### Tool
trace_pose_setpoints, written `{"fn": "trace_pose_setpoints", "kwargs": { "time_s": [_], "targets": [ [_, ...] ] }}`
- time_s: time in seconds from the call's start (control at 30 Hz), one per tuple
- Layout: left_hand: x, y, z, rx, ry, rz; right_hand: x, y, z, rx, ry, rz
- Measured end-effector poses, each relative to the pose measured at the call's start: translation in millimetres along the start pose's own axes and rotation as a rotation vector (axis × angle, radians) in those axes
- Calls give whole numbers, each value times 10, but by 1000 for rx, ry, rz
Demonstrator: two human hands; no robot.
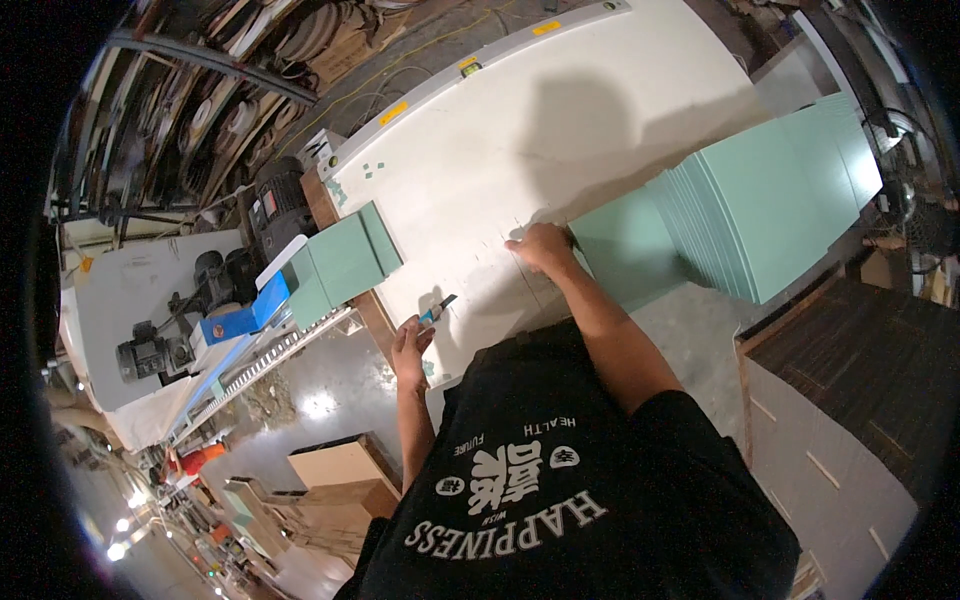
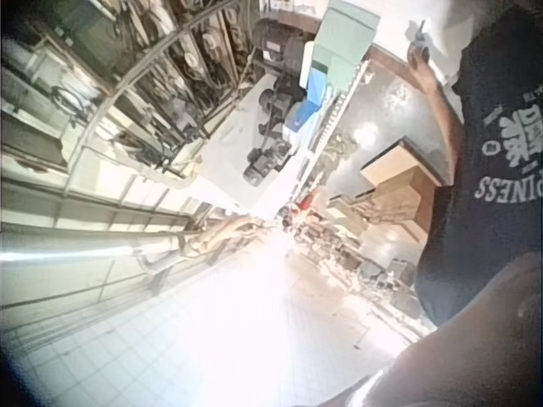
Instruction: The worker trims the edges of green boards using a utility knife and then stacks them onto a pile.
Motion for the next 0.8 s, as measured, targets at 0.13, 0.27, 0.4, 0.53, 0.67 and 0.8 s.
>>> {"fn": "trace_pose_setpoints", "kwargs": {
  "time_s": [0.13, 0.27, 0.4, 0.53, 0.67, 0.8],
  "targets": [
    [30, 12, 8, 53, -28, 67, -248, -639, -98, -8, -217, -54],
    [85, 174, 69, 117, -20, 152, -50, -281, 253, -148, 92, -131],
    [106, 179, 69, 116, -62, 229, -72, -74, -10, 57, -48, -31],
    [278, 173, 24, 169, -4, 269, -280, -425, 29, -206, 43, -109],
    [395, 471, -189, 452, 376, 513, -387, -496, 119, -135, -50, -175],
    [740, 950, -761, 741, 651, 423, -380, -452, 218, -168, -282, -177]
  ]
}}
Point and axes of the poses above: each hand's wrist, its own x-axis towards the middle knuckle, its own z-axis out of the palm, y = z × x, the point moved 1 cm from there along x, towards the middle knuckle, and after that the axes turned 14 degrees about -z, right-handed, at the moved point
